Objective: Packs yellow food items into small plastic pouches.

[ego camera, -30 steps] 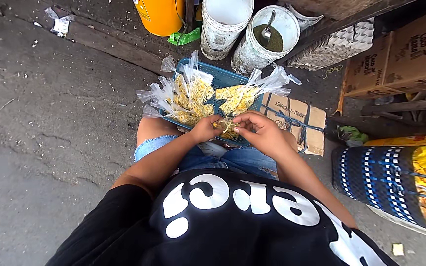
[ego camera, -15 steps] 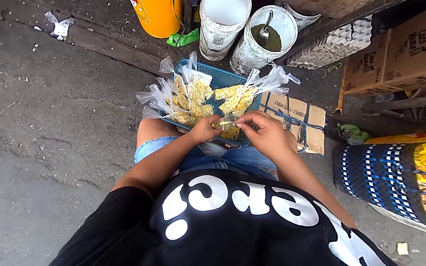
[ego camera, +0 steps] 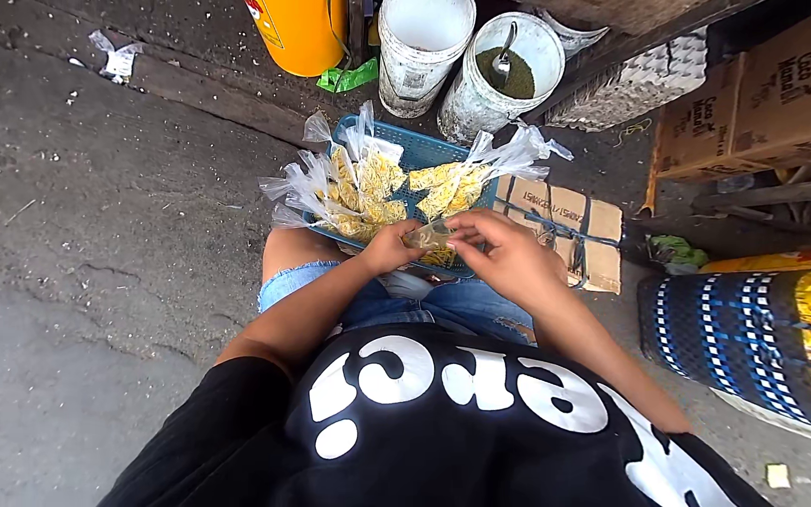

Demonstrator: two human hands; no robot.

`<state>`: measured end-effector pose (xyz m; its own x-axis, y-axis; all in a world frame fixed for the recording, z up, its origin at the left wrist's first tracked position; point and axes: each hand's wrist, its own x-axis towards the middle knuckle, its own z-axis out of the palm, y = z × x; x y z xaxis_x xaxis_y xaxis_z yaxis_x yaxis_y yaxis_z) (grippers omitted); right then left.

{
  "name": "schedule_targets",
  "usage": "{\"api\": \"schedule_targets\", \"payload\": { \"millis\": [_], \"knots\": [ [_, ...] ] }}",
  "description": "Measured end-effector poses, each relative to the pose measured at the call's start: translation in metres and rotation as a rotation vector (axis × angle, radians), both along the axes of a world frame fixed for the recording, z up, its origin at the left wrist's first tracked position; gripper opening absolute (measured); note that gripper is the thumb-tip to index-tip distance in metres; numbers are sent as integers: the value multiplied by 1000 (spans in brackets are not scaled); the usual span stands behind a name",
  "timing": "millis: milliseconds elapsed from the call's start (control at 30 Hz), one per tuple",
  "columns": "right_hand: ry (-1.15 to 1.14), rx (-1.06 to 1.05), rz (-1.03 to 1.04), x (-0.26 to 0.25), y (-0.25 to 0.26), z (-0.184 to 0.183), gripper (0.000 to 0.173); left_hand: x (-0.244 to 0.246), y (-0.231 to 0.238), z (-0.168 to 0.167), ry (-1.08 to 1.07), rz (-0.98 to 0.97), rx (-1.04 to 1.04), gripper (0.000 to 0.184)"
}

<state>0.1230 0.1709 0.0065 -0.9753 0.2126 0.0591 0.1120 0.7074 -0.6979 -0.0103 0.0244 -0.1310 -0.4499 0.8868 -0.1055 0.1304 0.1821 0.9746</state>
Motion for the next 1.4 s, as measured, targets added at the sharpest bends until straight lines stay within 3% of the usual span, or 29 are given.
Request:
{"api": "schedule_targets", "payload": {
  "millis": [67, 167, 267, 333, 433, 533, 600, 667, 800, 967, 1100, 1267, 1333, 1400],
  "knots": [
    [-12, 55, 24, -2, -1, -5, 23, 0, -2, -1, -5, 5, 18, 31],
    [-212, 204, 104, -12, 0, -16, 19, 0, 0, 0, 4, -4, 6, 33],
    [-123, 275, 161, -16, 1, -15, 14, -5, 0, -1, 54, -68, 39, 40],
    [-6, 261, 186, -16, 4, -3, 16, -5, -3, -4, 65, -62, 115, 24],
    [52, 104, 87, -21, 20, -3, 22, -4, -4, -1, 26, 29, 67, 9],
    [-70, -10, -140, -32, 38, -41, 26, -3, -2, -5, -6, 107, 33, 13],
    [-289, 8, -149, -37, 44, -74, 35, -2, 1, -9, -2, 130, 21, 16],
    [-363, -33, -110, -39, 35, -91, 39, -2, 2, -8, -6, 138, -17, 20],
    [-118, -113, -69, -35, 17, -69, 15, -1, 1, -3, -8, 132, -91, 22],
    [197, -42, 30, -20, 28, -4, 8, -2, 3, -3, 4, 99, -113, 12],
    [46, 47, 97, -5, 38, 20, 26, -1, 6, -2, -12, 81, -101, 16],
    [1, 146, 210, -4, 21, 11, 31, 0, 4, 2, 75, 54, -111, 13],
    [3, 158, 201, -13, 16, 4, 47, 0, 3, 4, 37, 40, -159, 18],
    [-86, 43, 157, -23, 14, -5, 61, -1, 2, 4, 14, 20, -175, 18]
  ]
}}
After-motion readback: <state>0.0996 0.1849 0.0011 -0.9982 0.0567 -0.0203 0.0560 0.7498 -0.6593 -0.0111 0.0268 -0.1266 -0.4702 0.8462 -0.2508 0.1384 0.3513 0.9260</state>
